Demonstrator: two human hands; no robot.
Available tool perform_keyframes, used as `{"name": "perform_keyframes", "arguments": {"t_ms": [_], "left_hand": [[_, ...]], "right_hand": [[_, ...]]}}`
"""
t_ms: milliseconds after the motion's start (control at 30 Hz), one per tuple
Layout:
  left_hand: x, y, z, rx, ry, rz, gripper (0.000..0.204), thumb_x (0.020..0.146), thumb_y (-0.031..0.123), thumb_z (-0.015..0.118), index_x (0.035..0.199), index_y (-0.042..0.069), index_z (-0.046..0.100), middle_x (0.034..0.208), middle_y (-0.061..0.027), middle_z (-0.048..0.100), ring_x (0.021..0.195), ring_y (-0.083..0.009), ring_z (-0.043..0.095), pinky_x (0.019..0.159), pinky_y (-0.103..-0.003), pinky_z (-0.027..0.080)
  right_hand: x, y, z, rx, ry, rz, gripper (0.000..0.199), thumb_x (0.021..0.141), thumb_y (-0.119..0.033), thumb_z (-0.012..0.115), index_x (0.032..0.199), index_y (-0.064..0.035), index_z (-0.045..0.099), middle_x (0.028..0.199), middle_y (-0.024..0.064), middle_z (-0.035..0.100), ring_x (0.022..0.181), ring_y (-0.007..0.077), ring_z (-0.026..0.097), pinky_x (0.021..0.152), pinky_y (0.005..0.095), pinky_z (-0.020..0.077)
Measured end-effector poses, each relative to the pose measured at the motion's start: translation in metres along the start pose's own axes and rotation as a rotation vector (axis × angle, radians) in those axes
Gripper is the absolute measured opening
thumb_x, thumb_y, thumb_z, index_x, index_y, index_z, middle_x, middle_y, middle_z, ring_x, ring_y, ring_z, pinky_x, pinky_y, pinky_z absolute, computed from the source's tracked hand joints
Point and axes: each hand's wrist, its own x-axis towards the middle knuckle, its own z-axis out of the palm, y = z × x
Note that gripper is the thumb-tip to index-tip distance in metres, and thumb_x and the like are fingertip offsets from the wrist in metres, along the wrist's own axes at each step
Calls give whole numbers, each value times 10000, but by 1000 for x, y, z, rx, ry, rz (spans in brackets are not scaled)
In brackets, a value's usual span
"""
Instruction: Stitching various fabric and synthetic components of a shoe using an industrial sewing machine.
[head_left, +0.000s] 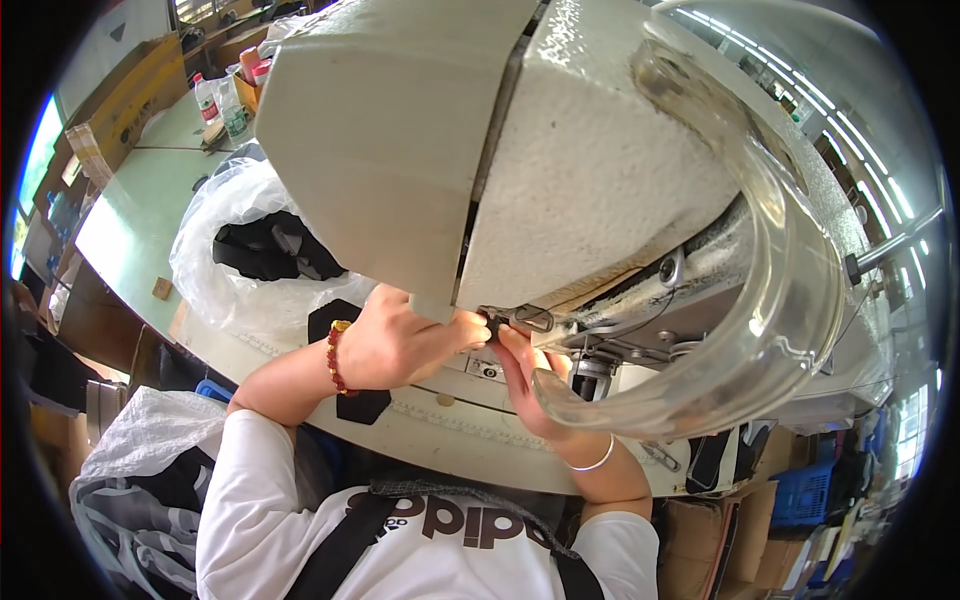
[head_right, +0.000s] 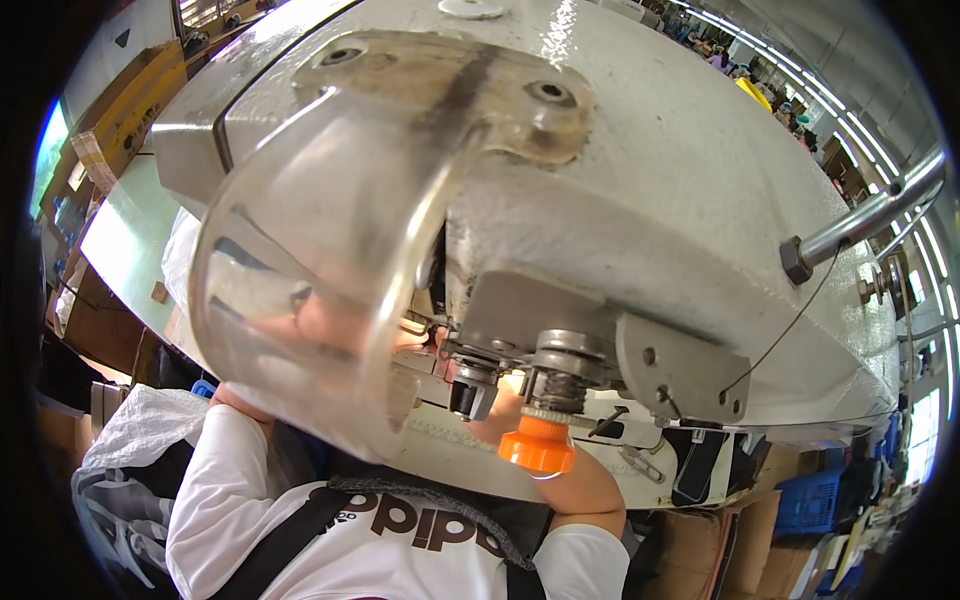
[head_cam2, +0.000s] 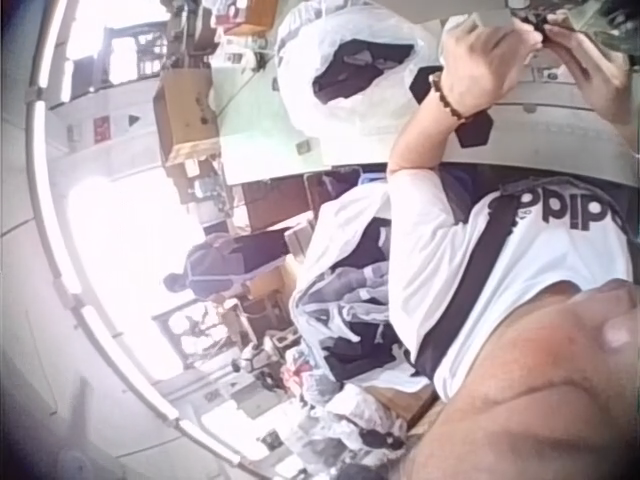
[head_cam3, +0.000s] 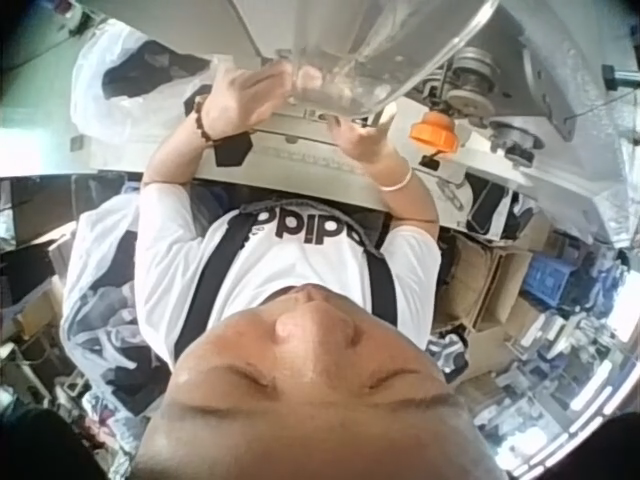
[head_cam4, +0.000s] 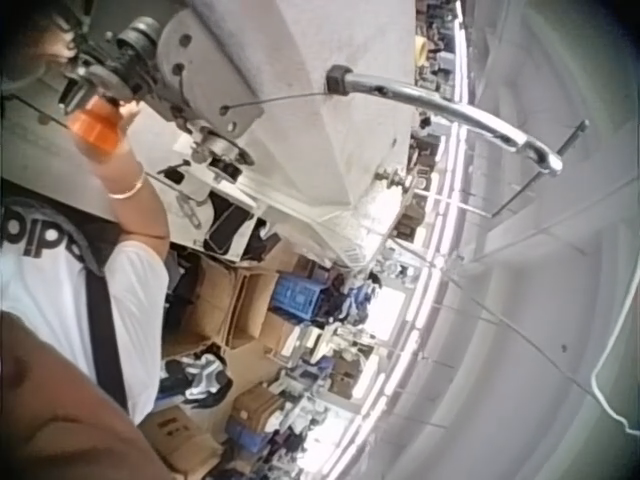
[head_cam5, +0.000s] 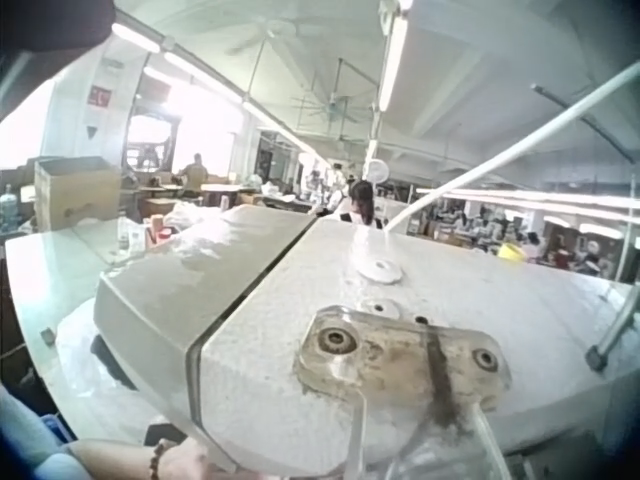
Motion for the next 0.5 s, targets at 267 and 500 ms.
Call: {"name": "perform_keyframes", "arguments": {"t_ms": [267,500], "left_hand": [[-3,10,-7,-69,-161,-157,255,675,63,850,889,59,712,921,-72,684,825,-281,658,662,-412,514],[-15,9,7,114,-59,-45,282,691,88,835,960,90,750,981,-20,718,858,-233,680,658,-367,529]], "right_hand": [[-47,25,18,1289,-57,621,243,1011,-15,630,1250,-15,674,1326,95,644,1216,229,618,1097,358,470],[-66,37,26,1437,-20,963,380,1072,-136,586,1427,-13,530,1428,92,588,1321,177,550,1221,345,400]]}}
